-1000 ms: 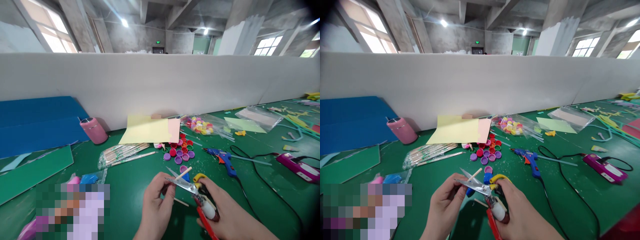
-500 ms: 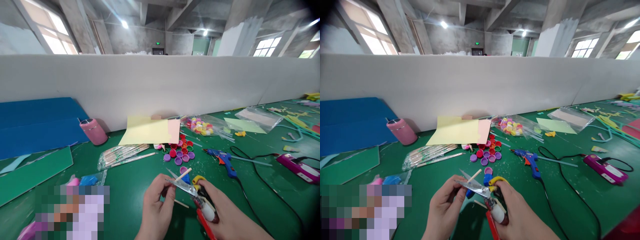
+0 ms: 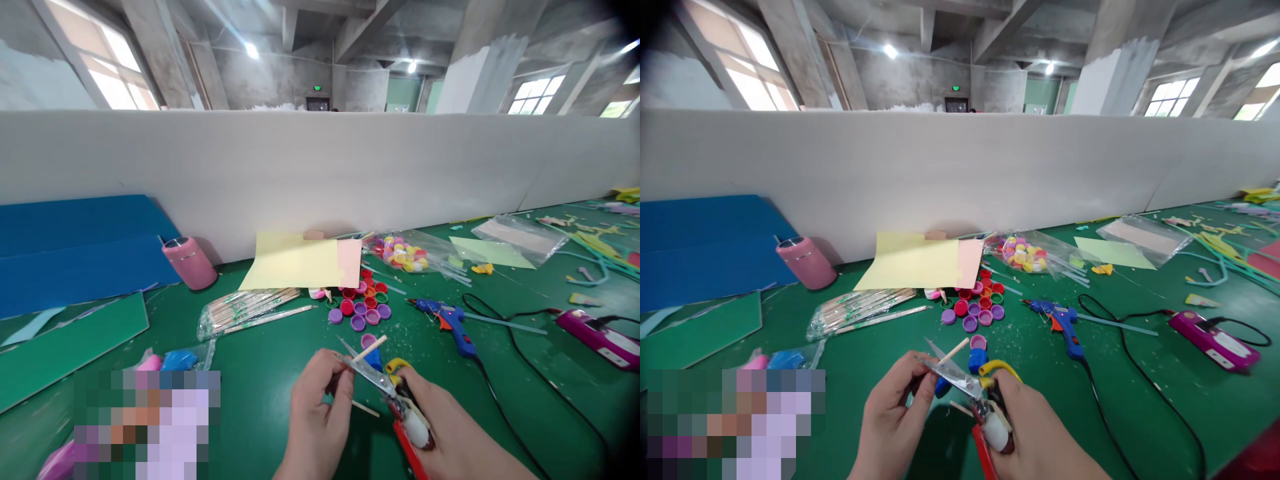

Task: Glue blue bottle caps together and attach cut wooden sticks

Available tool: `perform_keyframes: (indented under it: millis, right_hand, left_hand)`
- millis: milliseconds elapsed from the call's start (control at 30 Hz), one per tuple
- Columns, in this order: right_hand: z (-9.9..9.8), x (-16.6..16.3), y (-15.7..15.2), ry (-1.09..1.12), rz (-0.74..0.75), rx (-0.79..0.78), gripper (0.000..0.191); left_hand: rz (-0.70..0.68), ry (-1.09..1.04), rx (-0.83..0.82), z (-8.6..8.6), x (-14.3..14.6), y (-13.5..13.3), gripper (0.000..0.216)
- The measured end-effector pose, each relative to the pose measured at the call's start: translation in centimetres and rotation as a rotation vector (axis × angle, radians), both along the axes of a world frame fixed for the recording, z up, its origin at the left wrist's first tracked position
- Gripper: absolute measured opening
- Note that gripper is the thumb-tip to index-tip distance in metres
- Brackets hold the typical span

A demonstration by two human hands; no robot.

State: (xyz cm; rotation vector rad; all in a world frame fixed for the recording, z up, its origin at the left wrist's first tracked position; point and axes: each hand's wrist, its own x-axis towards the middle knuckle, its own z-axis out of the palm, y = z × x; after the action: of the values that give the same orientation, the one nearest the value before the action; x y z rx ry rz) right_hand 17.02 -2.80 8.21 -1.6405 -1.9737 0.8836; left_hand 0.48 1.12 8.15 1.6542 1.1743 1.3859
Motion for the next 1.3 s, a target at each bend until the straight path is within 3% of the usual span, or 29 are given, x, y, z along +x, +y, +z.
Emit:
perform_keyframes:
  millis: [200, 400, 833, 1133, 1300]
  right_hand:
    - [-1.1, -0.2, 0.1, 0.101, -0.013, -0.029, 0.016]
    - [-1.5, -0.5, 0.1, 0.133, -0.029, -0.011, 0.018]
    - [-0.5, -0.6, -0.1, 0.164, -0.038, -0.037, 0.015]
    - [-1.4, -0.7, -0.2, 0.194, -0.048, -0.023, 0.011]
    - [-0.9, -1.1, -0.4, 0.267, -0.069, -0.039, 0.012]
  left_hand:
    - [-0.041, 0.151, 0.070, -0.1, -0.3, 0.1, 0.010]
    - [0.016, 0.210, 0.163, -0.6, -0.6, 0.1, 0.009]
    - [-0.186, 0.154, -0.266, 1.1, -1.5, 0.6, 0.018]
    - [-0.080, 0.193, -0.059, 0.5, -0.9, 0.3, 0.016]
    - [-0.139, 0.204, -0.146, 1.1, -1.5, 0.6, 0.017]
